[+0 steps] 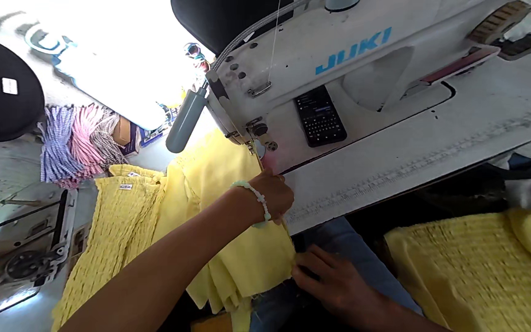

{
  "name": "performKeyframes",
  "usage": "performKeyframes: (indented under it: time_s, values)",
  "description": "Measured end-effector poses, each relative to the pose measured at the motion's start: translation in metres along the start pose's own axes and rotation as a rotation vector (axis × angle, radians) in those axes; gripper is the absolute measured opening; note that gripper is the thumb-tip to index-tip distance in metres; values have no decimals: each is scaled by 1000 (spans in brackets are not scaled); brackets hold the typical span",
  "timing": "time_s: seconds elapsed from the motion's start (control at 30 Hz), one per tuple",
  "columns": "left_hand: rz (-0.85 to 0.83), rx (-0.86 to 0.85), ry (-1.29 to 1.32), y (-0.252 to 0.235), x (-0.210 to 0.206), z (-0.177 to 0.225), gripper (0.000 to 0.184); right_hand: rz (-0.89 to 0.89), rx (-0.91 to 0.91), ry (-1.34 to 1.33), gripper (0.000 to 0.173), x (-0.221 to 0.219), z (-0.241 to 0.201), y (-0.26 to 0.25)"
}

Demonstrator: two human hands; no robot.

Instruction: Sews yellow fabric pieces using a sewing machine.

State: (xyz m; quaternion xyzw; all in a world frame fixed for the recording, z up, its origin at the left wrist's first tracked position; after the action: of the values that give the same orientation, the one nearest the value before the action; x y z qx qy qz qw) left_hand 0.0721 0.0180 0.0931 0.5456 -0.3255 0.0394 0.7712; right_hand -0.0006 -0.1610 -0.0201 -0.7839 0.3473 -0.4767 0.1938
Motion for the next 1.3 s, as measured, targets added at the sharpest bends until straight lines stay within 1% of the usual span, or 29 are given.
performKeyframes:
  time_s: [0.07, 0.1, 0.2, 0.27, 0.3, 0.33, 0.37, 0.4, 0.47, 0.5, 0.53, 0.6, 0.73, 0.97, 1.2, 1.27, 1.3]
  values:
    - [51, -26, 31, 2, -3, -1, 22, 9, 0, 4, 15, 2, -1, -1]
    - [106, -56, 52, 3, -7, -2, 19, 11, -2, 8, 15, 2, -1, -1]
    - [340, -145, 151, 7, -25, -4, 13, 9, 0, 11, 15, 4, -2, -2]
    - [543, -114, 241, 8, -43, 0, 12, 1, -2, 15, 15, 6, -3, -1]
    - [701, -57, 258, 8, -55, 6, 12, 0, -7, 18, 15, 7, -3, -1]
    - [885, 41, 249, 7, -68, 14, 12, 0, -14, 20, 15, 8, -2, 0]
    - [1056, 176, 224, 5, -82, 25, 18, -2, -22, 22, 15, 9, -1, 1]
    - [1183, 319, 205, 1, -96, 36, 25, -6, -28, 23, 14, 10, 0, 2]
    - [1329, 538, 176, -11, -123, 57, 34, -18, -36, 25, 13, 12, 2, 1]
    - [1368, 595, 165, -16, -133, 64, 40, -18, -32, 31, 13, 11, 4, -1]
    - [1388, 621, 169, -20, -141, 66, 45, -17, -24, 38, 14, 10, 6, -4]
    - [1407, 596, 196, -21, -147, 61, 49, -19, -12, 57, 15, 8, 11, -12]
    - [1374, 500, 209, -13, -143, 34, 47, -29, 1, 116, 17, 3, 19, -36]
    - [1330, 460, 203, -10, -133, -3, 48, -71, -66, 204, 15, -7, 28, -73]
    - [1324, 397, 191, -7, -125, -41, 47, -58, -91, 183, 16, -22, 44, -95]
    - [1320, 409, 183, -6, -123, -46, 47, -48, -92, 173, 16, -27, 48, -98]
    - [1328, 455, 157, -6, -123, -44, 48, -42, -92, 173, 16, -29, 49, -99]
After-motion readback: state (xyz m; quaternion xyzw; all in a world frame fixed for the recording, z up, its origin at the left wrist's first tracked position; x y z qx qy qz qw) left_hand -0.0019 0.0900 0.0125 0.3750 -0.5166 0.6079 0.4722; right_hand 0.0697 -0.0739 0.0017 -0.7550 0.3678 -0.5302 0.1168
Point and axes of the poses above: each hand's wrist, its own y-axis away from the middle knuckle, its own x-axis out of the back of the hand, z = x × y, the point moved 2 cm from there along -y, towards the middle knuckle, and after that the axes turned 6 degrees about -x, right-handed, at the moved point
